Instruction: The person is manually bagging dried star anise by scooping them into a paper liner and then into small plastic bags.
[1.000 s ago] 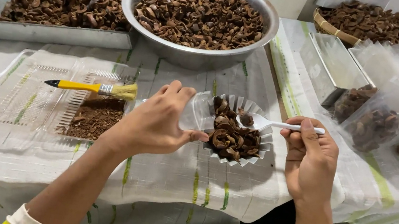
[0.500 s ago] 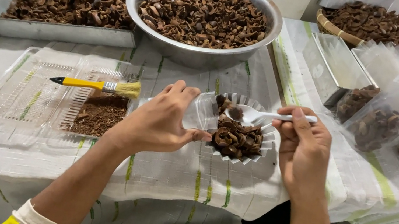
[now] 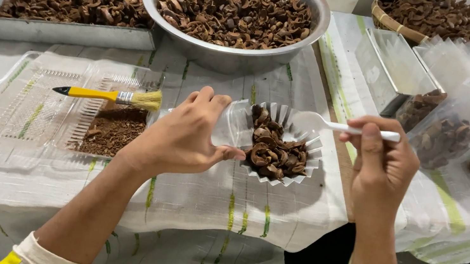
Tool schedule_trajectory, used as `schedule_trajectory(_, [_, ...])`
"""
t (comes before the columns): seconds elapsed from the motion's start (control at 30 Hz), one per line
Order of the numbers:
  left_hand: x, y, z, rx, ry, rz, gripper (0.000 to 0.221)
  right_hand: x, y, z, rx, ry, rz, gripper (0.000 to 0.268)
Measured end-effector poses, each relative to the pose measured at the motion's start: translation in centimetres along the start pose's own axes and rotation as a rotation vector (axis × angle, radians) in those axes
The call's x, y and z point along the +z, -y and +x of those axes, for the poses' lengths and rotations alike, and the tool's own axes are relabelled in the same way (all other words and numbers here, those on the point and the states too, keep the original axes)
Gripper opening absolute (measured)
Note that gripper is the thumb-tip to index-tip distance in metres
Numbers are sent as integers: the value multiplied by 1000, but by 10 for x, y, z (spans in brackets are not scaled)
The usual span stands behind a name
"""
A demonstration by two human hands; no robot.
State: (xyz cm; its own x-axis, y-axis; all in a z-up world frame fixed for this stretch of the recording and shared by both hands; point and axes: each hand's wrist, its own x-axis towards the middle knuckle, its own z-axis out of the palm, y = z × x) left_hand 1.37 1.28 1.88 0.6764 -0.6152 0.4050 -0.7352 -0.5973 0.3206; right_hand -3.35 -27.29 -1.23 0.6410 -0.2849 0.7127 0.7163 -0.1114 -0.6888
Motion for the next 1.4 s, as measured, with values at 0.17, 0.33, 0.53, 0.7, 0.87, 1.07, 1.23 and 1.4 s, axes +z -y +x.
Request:
schedule_trajectory(0.17, [2,4,-2,52,-2,42,87,-8,6,-10,-16,60,-210,21])
schedule_trajectory(0.33, [2,4,-3,45,4,50,90,-5,2,-7,-15,173,-248,17])
schedule_trajectory(0.53, [1,4,-2,11,27,54,92,16,23,9,-20,295,-241,19])
schedule_trajectory(0.7, [-1,3,-2,19,24,64,91,23,24,16,0,497,-216,24])
schedule_trajectory(0.87, [-1,4,-2,14,34,46,90,-1,36,13,48,442,-352,19])
schedule_trajectory(1.07, [0,4,2,-125,179,32,89,-19,52,7,62,353,-539,14])
schedule_trajectory(1.23, [-1,3,3,-128,194,33,89,-20,27,10,-93,475,-654,15])
schedule_trajectory(1.4, [3,6,2,-93,153,32,88,-8,28,2,4,397,-650,14])
